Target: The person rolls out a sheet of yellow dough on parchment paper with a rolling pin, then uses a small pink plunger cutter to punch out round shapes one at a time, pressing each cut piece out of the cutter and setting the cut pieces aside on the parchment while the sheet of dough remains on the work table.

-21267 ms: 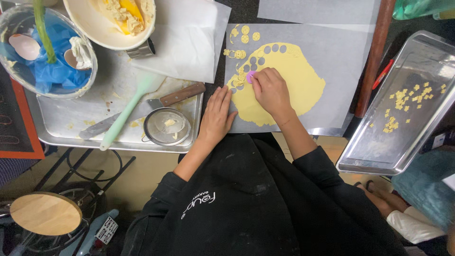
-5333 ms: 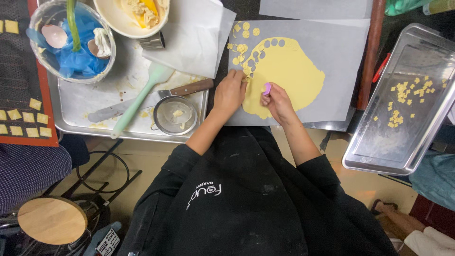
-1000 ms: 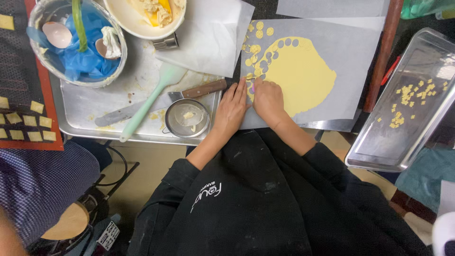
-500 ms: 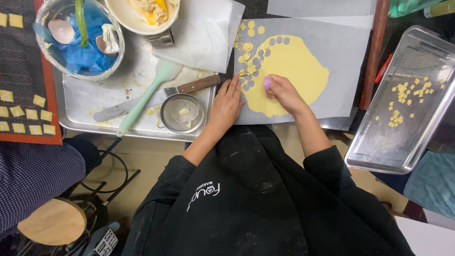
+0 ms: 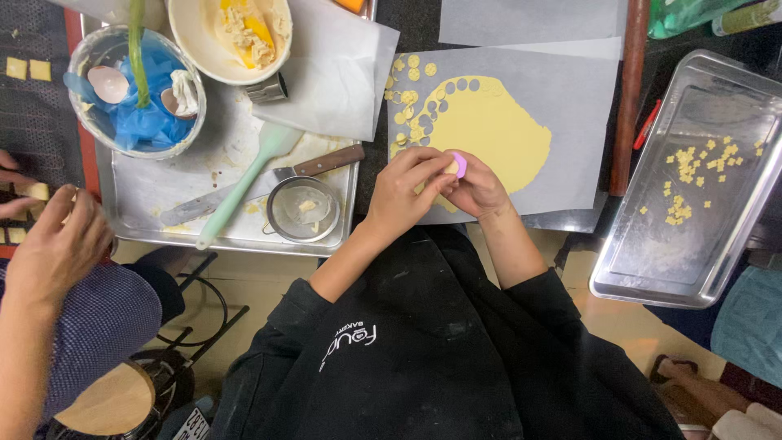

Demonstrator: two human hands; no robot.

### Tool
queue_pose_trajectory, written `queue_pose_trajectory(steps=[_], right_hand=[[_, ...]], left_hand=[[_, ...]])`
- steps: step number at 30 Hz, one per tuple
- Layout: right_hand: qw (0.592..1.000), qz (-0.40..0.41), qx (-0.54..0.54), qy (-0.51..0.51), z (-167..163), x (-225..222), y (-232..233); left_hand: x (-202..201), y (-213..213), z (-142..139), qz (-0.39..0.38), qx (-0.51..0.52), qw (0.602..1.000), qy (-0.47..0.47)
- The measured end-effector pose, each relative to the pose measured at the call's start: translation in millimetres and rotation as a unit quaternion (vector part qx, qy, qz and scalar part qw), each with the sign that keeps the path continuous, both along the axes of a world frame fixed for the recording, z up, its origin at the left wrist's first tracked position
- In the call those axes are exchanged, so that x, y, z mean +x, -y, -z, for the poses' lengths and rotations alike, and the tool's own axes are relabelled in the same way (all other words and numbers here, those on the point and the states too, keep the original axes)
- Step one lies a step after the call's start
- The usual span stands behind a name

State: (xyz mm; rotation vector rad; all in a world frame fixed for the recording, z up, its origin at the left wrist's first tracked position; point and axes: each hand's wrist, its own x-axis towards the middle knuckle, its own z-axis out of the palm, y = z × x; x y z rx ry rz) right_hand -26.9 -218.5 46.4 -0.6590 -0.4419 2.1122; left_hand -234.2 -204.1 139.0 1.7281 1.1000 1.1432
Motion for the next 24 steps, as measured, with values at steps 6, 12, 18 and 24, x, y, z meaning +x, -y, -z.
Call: queue_pose_trajectory(steps=[6,12,18,24], right_hand=[[1.0,-0.004,0.015,0.017,-2.3,6.8,-1.3],[0.999,-0.008,0.011,0.044,-6.6,9.9,-5.6],[0.999,-0.016,0.022,0.036,-5.5,12.2,-7.9],[0.999,-0.02,0.024,0.026,-1.1,12.9,-12.0]], left_hand=[[-0.5,-5.8,-2.5,0.022,-0.001,1.0,-0.01],[1.9,-9.3,-3.8,0.041,-0.002,0.999,-0.002],[1.2,-13.1,-0.5,0.051,0.012,0.999,-0.014],[2.1,-16.7,4.2,0.042,0.025,0.999,-0.017]])
